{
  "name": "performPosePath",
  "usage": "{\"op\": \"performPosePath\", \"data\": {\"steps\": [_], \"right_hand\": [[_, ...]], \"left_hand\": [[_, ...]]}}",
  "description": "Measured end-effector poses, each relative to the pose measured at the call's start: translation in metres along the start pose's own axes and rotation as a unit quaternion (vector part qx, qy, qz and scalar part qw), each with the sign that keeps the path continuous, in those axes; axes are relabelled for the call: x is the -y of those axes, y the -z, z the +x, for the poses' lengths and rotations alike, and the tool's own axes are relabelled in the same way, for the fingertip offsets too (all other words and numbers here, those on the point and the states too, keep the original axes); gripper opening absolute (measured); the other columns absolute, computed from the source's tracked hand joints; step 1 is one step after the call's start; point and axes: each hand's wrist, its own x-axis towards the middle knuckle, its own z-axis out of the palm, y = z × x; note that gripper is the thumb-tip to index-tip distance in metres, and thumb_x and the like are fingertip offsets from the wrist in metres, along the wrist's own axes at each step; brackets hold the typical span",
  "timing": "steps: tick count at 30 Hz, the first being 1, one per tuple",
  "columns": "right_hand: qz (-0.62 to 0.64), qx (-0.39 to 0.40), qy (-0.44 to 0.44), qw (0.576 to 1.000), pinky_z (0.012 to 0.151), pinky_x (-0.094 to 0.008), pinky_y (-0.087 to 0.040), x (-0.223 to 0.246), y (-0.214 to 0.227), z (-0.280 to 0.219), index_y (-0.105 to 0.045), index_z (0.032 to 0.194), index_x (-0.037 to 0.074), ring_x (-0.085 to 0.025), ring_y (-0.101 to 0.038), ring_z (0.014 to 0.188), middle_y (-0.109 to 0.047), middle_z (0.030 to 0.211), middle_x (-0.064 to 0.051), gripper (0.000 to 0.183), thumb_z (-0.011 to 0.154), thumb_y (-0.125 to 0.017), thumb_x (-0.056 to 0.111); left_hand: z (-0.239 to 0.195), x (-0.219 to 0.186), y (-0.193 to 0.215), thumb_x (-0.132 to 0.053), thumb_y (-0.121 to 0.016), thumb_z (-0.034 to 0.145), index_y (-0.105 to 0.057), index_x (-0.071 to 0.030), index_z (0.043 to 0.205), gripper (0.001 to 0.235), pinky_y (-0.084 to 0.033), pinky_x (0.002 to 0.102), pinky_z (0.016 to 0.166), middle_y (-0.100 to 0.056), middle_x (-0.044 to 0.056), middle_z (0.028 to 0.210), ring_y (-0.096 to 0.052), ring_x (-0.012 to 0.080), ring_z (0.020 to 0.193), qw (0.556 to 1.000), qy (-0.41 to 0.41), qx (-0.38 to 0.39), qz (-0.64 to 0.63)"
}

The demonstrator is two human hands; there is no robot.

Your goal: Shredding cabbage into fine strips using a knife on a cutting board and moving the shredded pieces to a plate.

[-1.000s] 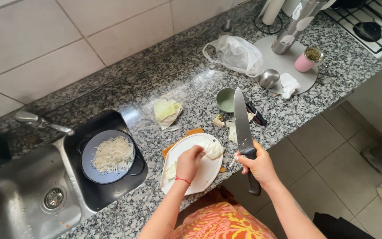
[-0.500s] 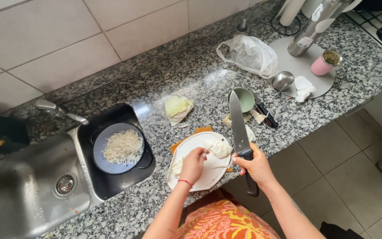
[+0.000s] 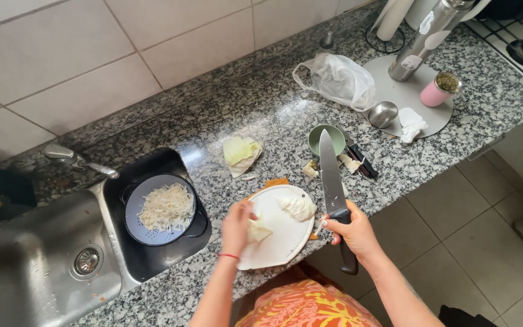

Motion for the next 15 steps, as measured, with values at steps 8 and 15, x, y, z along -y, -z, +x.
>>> {"op": "performPosePath", "data": {"steps": [8, 15], "right_hand": [[-0.101, 0.009, -0.095, 0.99, 0.044, -0.035, -0.044, 0.017, -0.021, -0.007, -0.059, 0.103, -0.001, -0.018, -0.043, 0.045, -0.06, 0.076, -0.012, 0.029, 0.076, -0.07, -0.001], [-0.085, 0.041, -0.076, 0.993, 0.043, -0.034, -0.045, 0.006, -0.025, -0.004, -0.057, 0.115, 0.002, -0.015, -0.039, 0.043, -0.061, 0.076, -0.01, 0.043, 0.074, -0.069, -0.002]], "left_hand": [[0.002, 0.006, 0.084, -0.017, -0.053, 0.087, -0.048, 0.0, 0.131, 0.047, -0.053, 0.028, 0.082, -0.061, 0.017, 0.121, -0.063, 0.0219, 0.093, 0.894, 0.114, -0.018, -0.433], [-0.021, -0.009, 0.098, -0.022, -0.035, 0.094, -0.042, 0.001, 0.136, 0.048, -0.045, 0.034, 0.095, -0.054, 0.017, 0.129, -0.054, 0.0273, 0.116, 0.797, 0.161, -0.006, -0.582]]}}
